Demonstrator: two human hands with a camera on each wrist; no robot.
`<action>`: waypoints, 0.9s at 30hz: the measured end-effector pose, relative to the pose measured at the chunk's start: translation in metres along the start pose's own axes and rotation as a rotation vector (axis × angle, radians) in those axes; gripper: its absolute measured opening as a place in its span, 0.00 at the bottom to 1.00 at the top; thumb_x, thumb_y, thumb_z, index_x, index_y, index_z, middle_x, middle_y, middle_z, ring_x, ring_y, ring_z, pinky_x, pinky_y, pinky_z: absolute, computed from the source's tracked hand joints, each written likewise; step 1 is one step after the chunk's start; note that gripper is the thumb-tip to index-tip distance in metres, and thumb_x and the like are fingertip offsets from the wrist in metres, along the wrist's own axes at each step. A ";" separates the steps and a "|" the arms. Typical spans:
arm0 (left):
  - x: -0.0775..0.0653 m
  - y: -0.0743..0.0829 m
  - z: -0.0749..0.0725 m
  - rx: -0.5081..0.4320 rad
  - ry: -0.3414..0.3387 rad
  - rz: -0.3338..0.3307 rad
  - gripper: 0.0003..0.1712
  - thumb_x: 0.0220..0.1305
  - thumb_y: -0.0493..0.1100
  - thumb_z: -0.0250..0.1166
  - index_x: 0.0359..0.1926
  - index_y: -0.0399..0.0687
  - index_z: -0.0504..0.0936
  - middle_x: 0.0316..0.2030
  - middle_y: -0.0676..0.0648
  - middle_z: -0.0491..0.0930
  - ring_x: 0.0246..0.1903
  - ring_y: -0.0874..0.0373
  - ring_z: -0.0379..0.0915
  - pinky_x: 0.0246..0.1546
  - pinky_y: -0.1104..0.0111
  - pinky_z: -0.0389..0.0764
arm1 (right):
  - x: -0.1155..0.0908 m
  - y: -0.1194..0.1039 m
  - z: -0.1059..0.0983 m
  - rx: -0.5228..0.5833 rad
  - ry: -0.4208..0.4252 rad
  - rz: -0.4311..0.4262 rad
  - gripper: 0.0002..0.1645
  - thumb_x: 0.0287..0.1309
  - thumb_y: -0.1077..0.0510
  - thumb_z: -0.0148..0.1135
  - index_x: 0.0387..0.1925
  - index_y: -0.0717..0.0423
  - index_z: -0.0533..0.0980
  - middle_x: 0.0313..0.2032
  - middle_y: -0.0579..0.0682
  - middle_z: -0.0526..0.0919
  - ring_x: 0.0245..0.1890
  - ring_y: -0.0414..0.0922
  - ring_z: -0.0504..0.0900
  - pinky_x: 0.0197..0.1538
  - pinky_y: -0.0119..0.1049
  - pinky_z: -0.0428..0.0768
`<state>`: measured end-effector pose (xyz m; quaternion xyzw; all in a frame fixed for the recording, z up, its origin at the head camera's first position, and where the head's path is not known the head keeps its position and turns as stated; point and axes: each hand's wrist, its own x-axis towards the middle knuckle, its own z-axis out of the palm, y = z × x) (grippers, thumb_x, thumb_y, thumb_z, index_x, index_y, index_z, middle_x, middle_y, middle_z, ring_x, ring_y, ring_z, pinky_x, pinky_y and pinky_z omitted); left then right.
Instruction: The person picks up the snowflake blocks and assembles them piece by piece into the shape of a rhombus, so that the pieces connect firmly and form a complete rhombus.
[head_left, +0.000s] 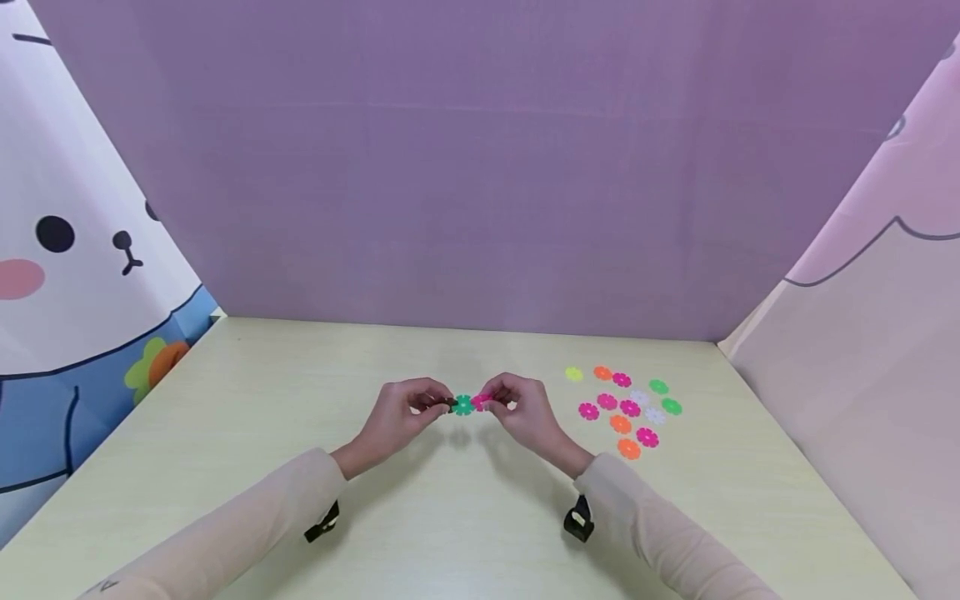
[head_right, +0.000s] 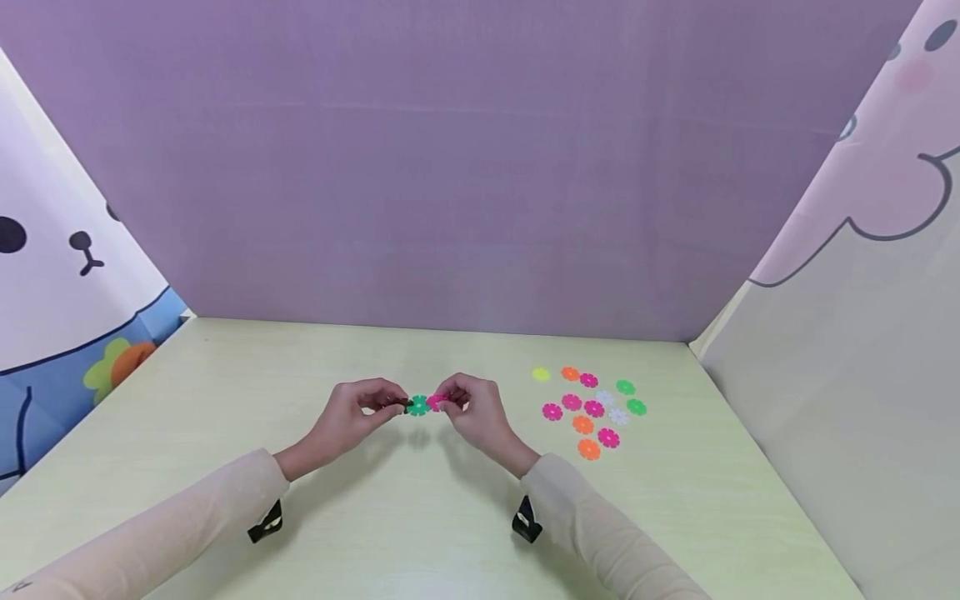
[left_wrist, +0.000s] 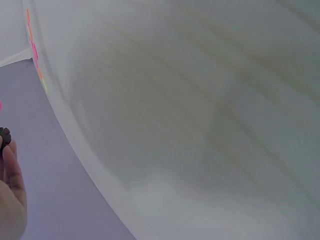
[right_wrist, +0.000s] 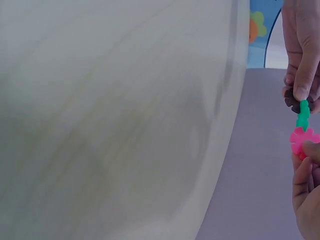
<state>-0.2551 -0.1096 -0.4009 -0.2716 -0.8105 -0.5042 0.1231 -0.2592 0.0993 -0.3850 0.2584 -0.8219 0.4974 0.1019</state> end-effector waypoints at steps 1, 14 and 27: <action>0.000 0.000 0.000 0.002 0.000 -0.005 0.08 0.53 0.36 0.66 0.36 0.47 0.82 0.32 0.48 0.84 0.28 0.54 0.80 0.27 0.69 0.81 | -0.001 -0.004 -0.001 0.004 0.005 0.001 0.05 0.48 0.74 0.61 0.29 0.67 0.78 0.26 0.58 0.83 0.25 0.54 0.79 0.28 0.26 0.78; 0.001 0.002 -0.001 -0.024 -0.004 -0.029 0.07 0.54 0.34 0.65 0.34 0.48 0.82 0.30 0.50 0.84 0.27 0.56 0.81 0.28 0.72 0.81 | -0.008 -0.031 -0.005 0.047 0.037 -0.009 0.03 0.48 0.76 0.60 0.28 0.73 0.76 0.27 0.65 0.81 0.25 0.57 0.79 0.29 0.35 0.79; 0.000 0.012 -0.004 -0.012 -0.031 -0.035 0.06 0.53 0.33 0.65 0.34 0.46 0.82 0.30 0.48 0.84 0.26 0.52 0.80 0.27 0.70 0.81 | -0.004 -0.014 -0.001 0.081 0.010 0.004 0.04 0.48 0.74 0.62 0.29 0.70 0.76 0.27 0.63 0.81 0.25 0.56 0.79 0.28 0.27 0.77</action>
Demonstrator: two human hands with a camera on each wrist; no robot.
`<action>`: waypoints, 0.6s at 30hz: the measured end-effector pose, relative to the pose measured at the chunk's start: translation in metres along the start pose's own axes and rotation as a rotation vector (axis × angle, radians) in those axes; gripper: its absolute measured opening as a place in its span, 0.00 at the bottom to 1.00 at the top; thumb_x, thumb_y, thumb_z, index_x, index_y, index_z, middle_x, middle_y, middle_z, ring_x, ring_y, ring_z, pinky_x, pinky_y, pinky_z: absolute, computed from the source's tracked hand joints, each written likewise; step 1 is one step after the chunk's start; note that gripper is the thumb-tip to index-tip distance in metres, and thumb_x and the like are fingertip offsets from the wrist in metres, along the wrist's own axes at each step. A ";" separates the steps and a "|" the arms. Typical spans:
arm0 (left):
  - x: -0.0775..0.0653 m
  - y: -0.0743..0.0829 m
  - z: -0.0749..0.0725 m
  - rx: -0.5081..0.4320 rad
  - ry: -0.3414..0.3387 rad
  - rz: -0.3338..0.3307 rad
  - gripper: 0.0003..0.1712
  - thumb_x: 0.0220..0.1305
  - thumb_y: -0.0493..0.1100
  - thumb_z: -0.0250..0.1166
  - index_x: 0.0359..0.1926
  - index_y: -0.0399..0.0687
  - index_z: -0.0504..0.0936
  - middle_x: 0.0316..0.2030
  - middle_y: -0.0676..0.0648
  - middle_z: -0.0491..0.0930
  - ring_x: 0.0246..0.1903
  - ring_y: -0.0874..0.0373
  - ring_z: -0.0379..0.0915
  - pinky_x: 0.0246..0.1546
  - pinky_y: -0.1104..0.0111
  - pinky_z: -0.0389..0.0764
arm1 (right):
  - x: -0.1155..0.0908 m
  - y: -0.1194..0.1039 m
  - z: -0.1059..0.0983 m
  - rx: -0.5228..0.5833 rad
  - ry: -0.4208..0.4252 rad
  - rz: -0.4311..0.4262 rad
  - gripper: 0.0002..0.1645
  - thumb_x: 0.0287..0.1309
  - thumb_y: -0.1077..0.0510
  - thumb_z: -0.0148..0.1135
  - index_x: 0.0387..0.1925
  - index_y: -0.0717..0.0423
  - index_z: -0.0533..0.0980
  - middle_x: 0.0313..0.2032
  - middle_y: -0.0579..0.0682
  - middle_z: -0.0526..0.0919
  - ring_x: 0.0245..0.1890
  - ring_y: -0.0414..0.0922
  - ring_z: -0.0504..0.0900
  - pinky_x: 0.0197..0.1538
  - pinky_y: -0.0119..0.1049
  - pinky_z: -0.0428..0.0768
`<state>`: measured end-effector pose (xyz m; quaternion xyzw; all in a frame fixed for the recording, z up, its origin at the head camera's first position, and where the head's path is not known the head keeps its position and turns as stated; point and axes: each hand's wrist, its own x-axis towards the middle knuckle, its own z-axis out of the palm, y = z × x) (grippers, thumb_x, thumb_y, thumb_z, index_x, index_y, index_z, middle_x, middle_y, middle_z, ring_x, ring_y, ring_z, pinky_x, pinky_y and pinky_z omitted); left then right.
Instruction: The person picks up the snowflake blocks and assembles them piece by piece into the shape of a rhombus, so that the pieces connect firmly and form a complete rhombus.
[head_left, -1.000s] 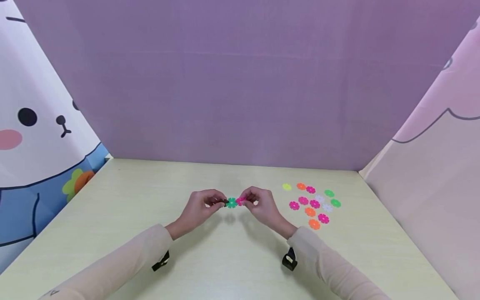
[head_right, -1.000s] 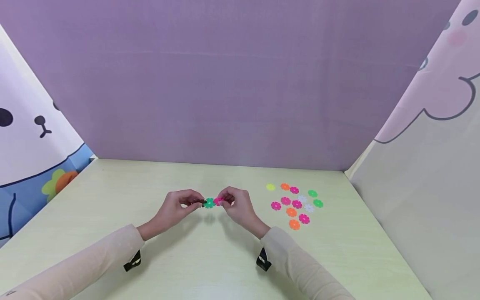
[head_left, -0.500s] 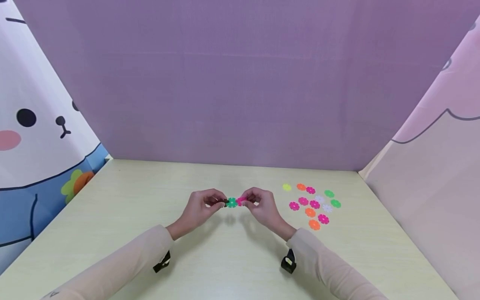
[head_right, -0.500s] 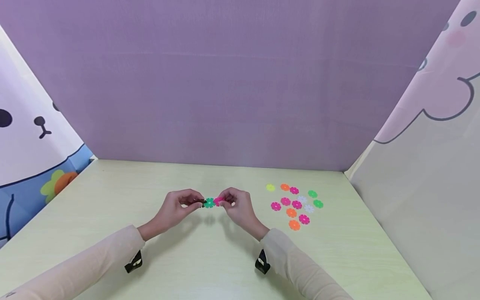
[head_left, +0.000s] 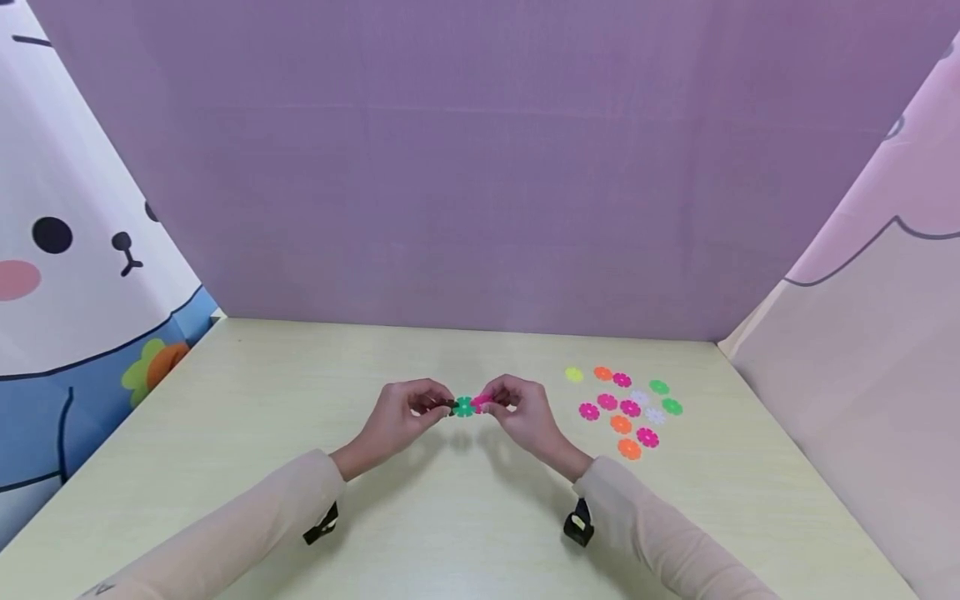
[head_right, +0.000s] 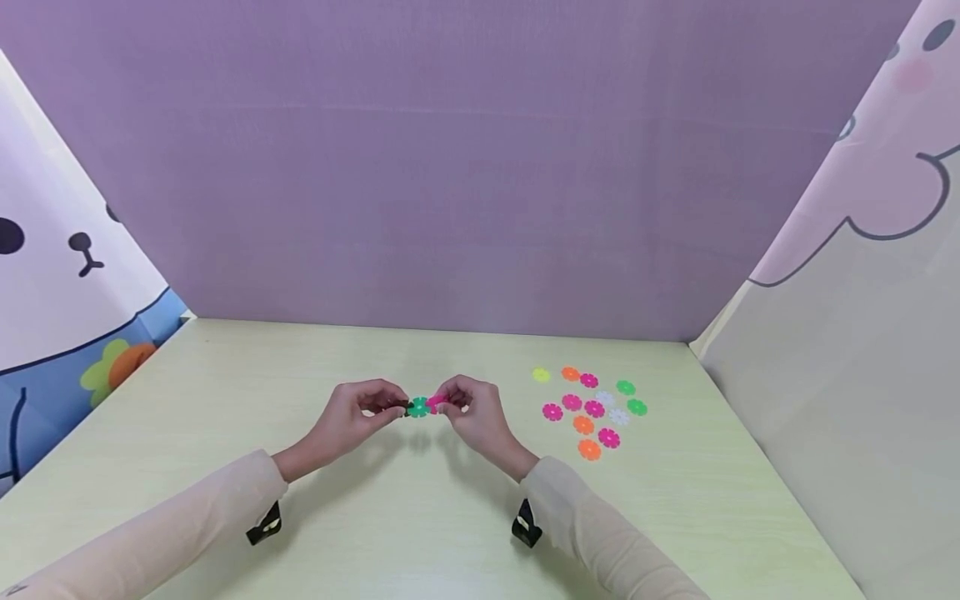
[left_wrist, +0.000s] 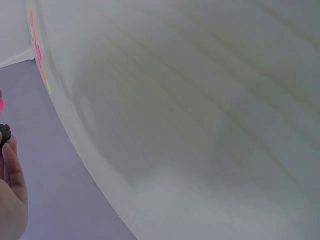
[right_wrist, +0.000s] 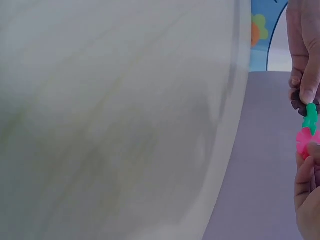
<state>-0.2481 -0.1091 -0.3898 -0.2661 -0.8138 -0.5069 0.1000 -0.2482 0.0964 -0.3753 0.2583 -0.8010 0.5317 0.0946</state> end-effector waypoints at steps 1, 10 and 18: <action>0.000 -0.005 0.001 -0.002 -0.003 -0.001 0.07 0.53 0.35 0.66 0.34 0.48 0.82 0.29 0.50 0.84 0.26 0.53 0.80 0.27 0.71 0.80 | 0.001 0.006 0.000 -0.002 -0.009 0.003 0.04 0.48 0.73 0.62 0.30 0.69 0.77 0.27 0.62 0.82 0.25 0.56 0.79 0.29 0.28 0.78; 0.003 -0.011 0.005 -0.004 -0.022 -0.018 0.08 0.53 0.34 0.66 0.35 0.48 0.81 0.30 0.49 0.83 0.27 0.56 0.81 0.28 0.72 0.81 | 0.007 0.025 -0.006 -0.120 -0.048 0.001 0.07 0.49 0.67 0.65 0.32 0.55 0.78 0.29 0.48 0.83 0.29 0.38 0.77 0.32 0.29 0.76; 0.002 -0.010 0.005 -0.009 -0.020 -0.065 0.08 0.53 0.34 0.66 0.36 0.44 0.81 0.31 0.45 0.82 0.29 0.54 0.80 0.29 0.74 0.80 | 0.007 0.028 -0.020 -0.183 -0.073 0.013 0.10 0.47 0.68 0.65 0.34 0.57 0.77 0.31 0.49 0.82 0.35 0.44 0.80 0.32 0.31 0.76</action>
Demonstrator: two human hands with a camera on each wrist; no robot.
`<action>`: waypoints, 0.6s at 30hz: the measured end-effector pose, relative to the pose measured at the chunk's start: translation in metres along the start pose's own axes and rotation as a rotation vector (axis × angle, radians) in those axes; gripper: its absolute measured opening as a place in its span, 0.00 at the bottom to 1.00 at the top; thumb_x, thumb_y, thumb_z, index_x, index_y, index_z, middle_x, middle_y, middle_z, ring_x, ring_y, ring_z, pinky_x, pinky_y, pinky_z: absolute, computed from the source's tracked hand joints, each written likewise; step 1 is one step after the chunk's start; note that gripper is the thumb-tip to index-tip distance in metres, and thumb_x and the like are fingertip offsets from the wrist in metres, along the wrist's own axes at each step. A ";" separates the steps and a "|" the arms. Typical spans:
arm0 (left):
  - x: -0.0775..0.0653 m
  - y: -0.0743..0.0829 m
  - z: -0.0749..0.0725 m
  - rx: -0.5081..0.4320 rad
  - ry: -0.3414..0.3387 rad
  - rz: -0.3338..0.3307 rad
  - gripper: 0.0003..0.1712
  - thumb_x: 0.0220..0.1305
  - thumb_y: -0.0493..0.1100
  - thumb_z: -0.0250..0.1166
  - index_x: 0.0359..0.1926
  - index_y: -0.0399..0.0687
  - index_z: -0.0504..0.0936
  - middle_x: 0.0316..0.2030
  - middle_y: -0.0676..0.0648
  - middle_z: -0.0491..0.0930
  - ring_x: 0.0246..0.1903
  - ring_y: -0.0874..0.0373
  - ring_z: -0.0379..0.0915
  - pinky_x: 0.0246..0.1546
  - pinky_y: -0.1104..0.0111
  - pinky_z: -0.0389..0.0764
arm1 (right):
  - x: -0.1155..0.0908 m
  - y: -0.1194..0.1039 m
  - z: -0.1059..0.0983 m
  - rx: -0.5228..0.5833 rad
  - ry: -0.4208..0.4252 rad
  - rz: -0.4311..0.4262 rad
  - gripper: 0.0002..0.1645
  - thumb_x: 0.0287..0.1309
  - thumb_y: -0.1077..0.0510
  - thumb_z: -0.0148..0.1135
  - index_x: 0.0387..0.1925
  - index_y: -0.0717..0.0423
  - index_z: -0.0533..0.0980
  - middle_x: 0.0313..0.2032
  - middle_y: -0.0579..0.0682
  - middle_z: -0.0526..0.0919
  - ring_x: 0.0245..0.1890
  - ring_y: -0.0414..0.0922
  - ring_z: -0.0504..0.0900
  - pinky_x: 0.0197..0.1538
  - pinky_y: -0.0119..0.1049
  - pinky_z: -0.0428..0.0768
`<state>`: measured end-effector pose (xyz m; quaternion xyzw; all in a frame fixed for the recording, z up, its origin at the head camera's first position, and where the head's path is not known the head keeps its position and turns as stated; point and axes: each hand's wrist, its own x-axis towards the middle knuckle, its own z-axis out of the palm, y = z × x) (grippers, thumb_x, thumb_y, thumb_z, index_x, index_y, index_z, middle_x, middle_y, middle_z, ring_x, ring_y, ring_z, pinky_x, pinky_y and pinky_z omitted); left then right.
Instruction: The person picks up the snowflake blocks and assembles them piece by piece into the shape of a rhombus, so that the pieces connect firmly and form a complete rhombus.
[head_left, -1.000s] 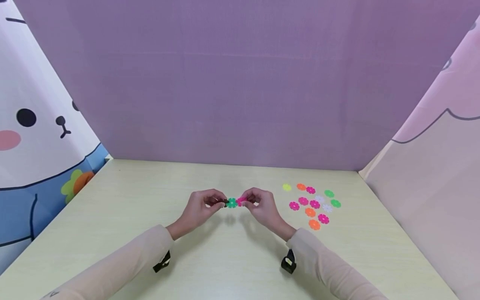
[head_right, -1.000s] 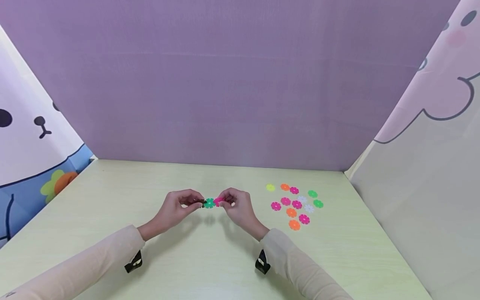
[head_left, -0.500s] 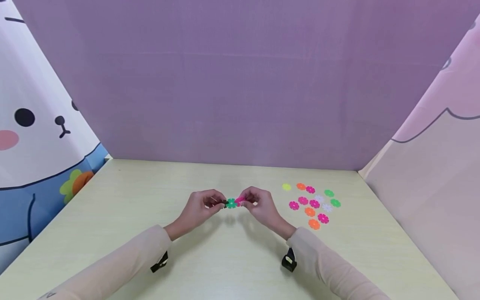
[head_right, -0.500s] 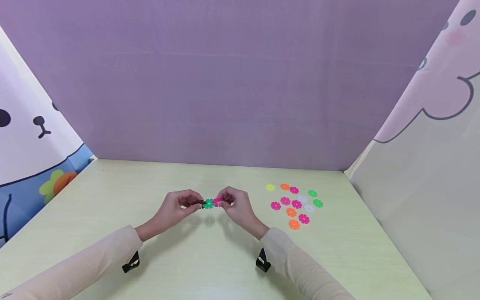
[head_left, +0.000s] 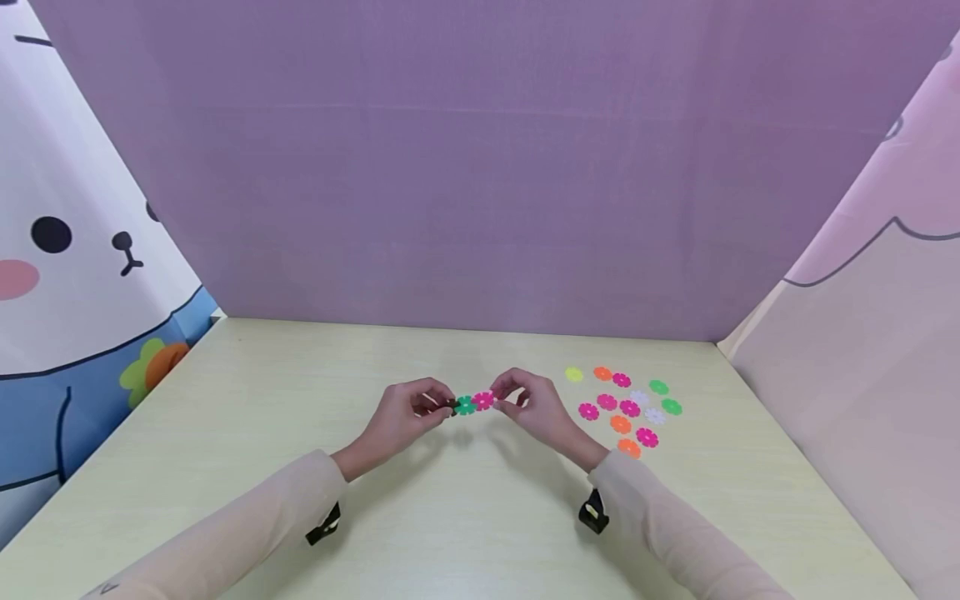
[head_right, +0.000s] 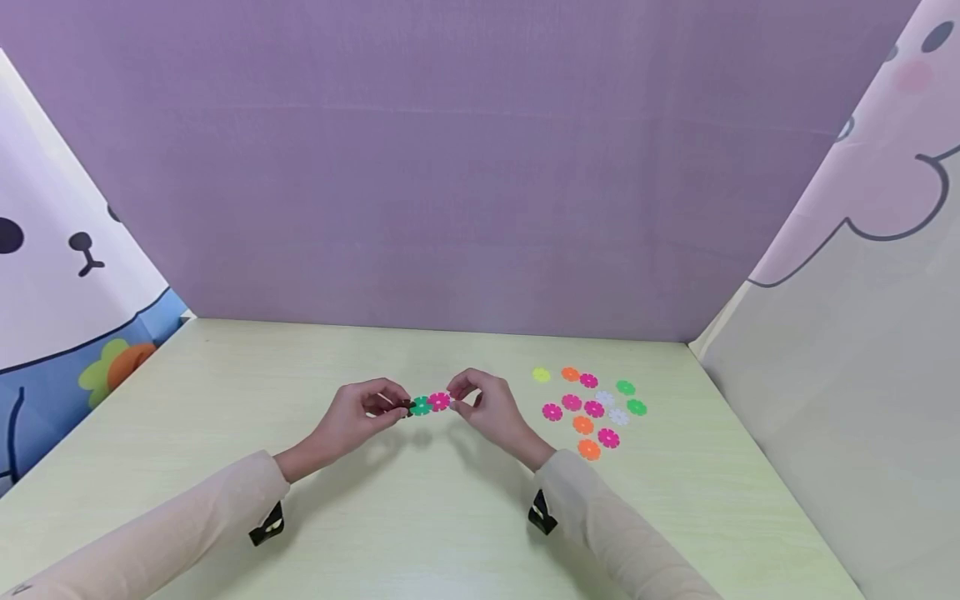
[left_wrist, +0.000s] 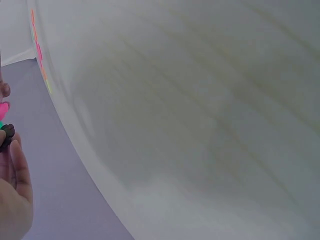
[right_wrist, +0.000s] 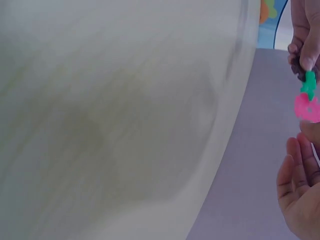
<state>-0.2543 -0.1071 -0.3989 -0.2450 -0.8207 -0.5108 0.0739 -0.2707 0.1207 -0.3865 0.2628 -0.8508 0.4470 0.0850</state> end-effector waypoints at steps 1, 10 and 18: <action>0.000 0.000 0.000 -0.002 -0.001 -0.003 0.08 0.53 0.33 0.66 0.36 0.42 0.81 0.31 0.44 0.82 0.29 0.53 0.80 0.29 0.73 0.80 | -0.001 0.001 -0.002 -0.007 -0.001 0.003 0.10 0.47 0.68 0.65 0.35 0.58 0.77 0.31 0.50 0.82 0.35 0.44 0.80 0.32 0.31 0.76; -0.002 0.000 0.000 -0.002 -0.007 0.000 0.08 0.53 0.32 0.65 0.36 0.42 0.80 0.32 0.43 0.82 0.30 0.50 0.80 0.30 0.72 0.80 | -0.012 0.022 -0.022 -0.065 -0.002 0.030 0.10 0.48 0.70 0.64 0.35 0.62 0.76 0.33 0.59 0.81 0.34 0.46 0.79 0.32 0.32 0.77; -0.004 -0.005 -0.003 -0.009 0.006 0.014 0.09 0.52 0.33 0.67 0.35 0.48 0.81 0.30 0.48 0.82 0.29 0.54 0.80 0.30 0.73 0.81 | -0.024 0.046 -0.041 -0.150 -0.004 0.080 0.11 0.47 0.72 0.62 0.35 0.65 0.76 0.33 0.58 0.80 0.35 0.48 0.79 0.32 0.29 0.76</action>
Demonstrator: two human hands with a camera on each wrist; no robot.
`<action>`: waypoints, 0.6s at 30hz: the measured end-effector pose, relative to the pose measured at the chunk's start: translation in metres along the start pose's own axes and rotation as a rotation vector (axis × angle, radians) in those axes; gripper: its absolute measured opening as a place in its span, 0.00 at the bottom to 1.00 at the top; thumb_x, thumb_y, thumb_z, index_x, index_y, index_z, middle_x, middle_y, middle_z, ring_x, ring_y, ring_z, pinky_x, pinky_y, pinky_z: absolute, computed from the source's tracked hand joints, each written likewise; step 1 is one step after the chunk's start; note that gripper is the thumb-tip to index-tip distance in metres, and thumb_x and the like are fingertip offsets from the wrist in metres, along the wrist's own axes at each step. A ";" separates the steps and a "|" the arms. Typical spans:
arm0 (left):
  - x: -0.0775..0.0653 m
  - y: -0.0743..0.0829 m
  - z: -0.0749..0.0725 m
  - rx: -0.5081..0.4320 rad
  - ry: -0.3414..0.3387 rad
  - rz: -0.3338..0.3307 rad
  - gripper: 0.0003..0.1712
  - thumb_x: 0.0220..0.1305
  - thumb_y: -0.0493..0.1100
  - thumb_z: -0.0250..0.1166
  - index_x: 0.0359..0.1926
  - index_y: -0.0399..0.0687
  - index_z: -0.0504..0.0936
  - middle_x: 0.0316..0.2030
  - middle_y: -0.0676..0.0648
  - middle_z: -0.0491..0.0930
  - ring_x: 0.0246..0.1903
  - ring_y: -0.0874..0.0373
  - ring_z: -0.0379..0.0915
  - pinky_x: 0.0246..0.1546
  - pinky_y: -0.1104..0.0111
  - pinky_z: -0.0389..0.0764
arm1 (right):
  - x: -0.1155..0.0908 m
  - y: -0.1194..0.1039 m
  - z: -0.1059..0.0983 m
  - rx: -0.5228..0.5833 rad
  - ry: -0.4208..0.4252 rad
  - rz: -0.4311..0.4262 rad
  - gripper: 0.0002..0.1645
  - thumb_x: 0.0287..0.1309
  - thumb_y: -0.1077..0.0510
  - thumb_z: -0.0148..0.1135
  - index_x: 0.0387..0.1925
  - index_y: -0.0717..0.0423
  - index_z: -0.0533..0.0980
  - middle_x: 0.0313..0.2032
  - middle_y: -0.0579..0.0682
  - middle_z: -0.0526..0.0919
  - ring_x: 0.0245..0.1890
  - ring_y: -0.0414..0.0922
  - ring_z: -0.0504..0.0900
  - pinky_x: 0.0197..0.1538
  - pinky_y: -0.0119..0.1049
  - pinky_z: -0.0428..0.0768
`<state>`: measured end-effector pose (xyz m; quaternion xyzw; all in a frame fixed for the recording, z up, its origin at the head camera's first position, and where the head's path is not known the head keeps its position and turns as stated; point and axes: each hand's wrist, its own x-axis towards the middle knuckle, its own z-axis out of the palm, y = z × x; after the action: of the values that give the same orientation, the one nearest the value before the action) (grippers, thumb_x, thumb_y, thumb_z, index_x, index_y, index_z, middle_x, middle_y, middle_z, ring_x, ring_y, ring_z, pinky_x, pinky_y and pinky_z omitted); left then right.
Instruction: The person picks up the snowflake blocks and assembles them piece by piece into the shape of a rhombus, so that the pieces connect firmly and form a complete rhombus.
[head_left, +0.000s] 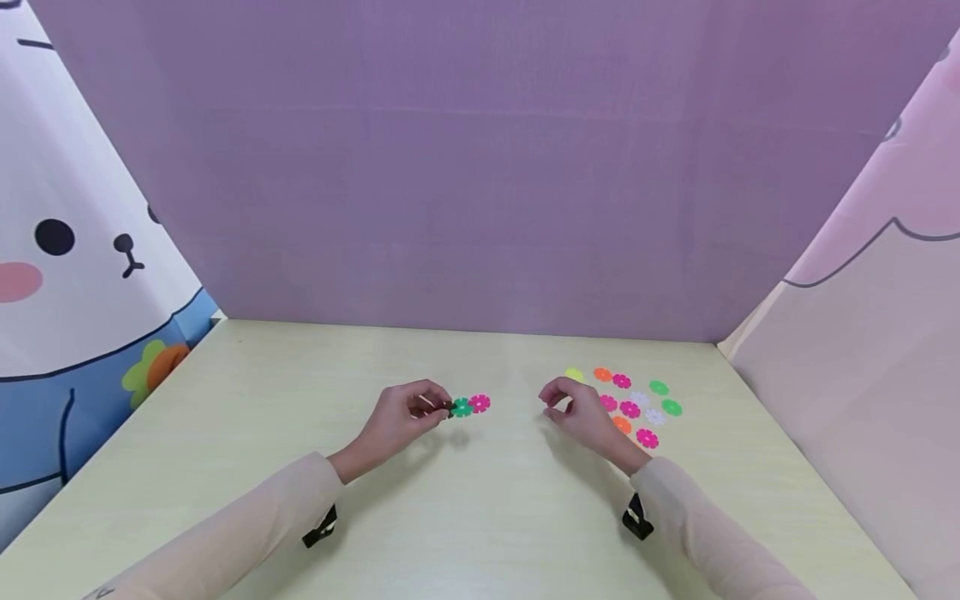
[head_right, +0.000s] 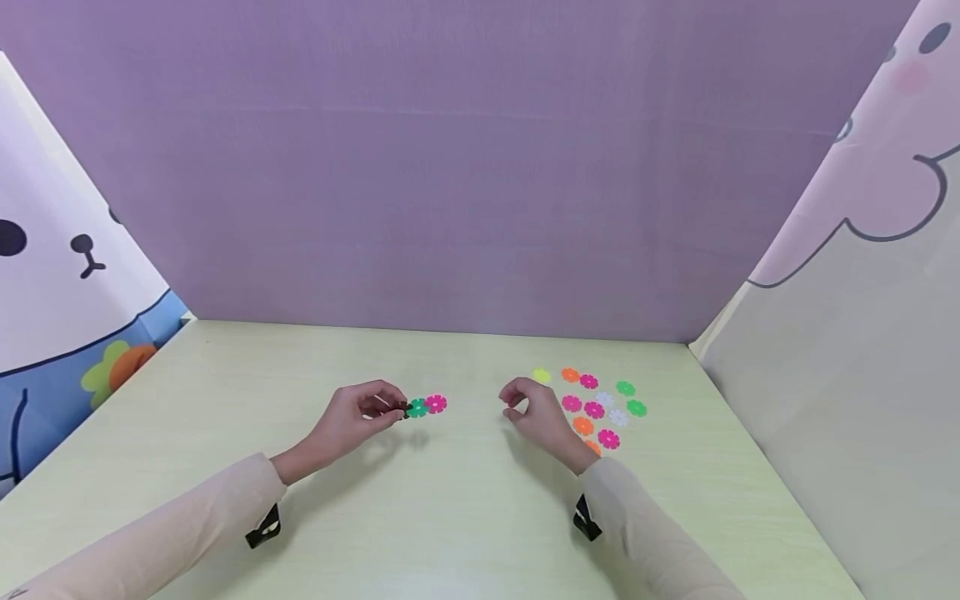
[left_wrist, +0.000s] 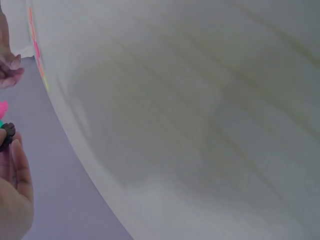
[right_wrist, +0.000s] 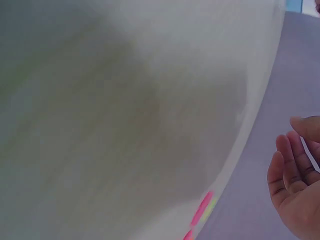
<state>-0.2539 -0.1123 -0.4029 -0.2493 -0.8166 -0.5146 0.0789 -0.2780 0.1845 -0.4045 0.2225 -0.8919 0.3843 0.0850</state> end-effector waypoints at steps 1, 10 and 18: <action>0.000 -0.001 0.000 0.002 0.002 0.002 0.09 0.52 0.33 0.67 0.35 0.48 0.81 0.30 0.48 0.82 0.29 0.55 0.80 0.30 0.73 0.81 | -0.001 0.004 -0.002 -0.012 -0.001 0.008 0.11 0.47 0.72 0.62 0.35 0.65 0.76 0.33 0.58 0.80 0.35 0.48 0.79 0.32 0.30 0.76; -0.001 -0.004 -0.001 0.003 0.002 0.003 0.09 0.51 0.33 0.67 0.35 0.48 0.81 0.31 0.48 0.82 0.29 0.56 0.81 0.31 0.73 0.81 | -0.009 0.031 -0.024 -0.109 -0.009 0.037 0.12 0.46 0.73 0.63 0.36 0.66 0.76 0.34 0.58 0.80 0.36 0.50 0.78 0.38 0.38 0.80; -0.003 0.001 -0.004 -0.005 0.004 0.001 0.09 0.51 0.30 0.66 0.36 0.40 0.80 0.32 0.42 0.82 0.30 0.47 0.80 0.31 0.70 0.81 | -0.011 0.043 -0.038 -0.158 -0.063 0.108 0.13 0.45 0.70 0.66 0.36 0.65 0.75 0.34 0.55 0.80 0.36 0.49 0.77 0.40 0.39 0.80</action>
<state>-0.2511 -0.1162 -0.4013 -0.2489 -0.8149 -0.5173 0.0800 -0.2886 0.2423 -0.4096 0.1790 -0.9323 0.3096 0.0533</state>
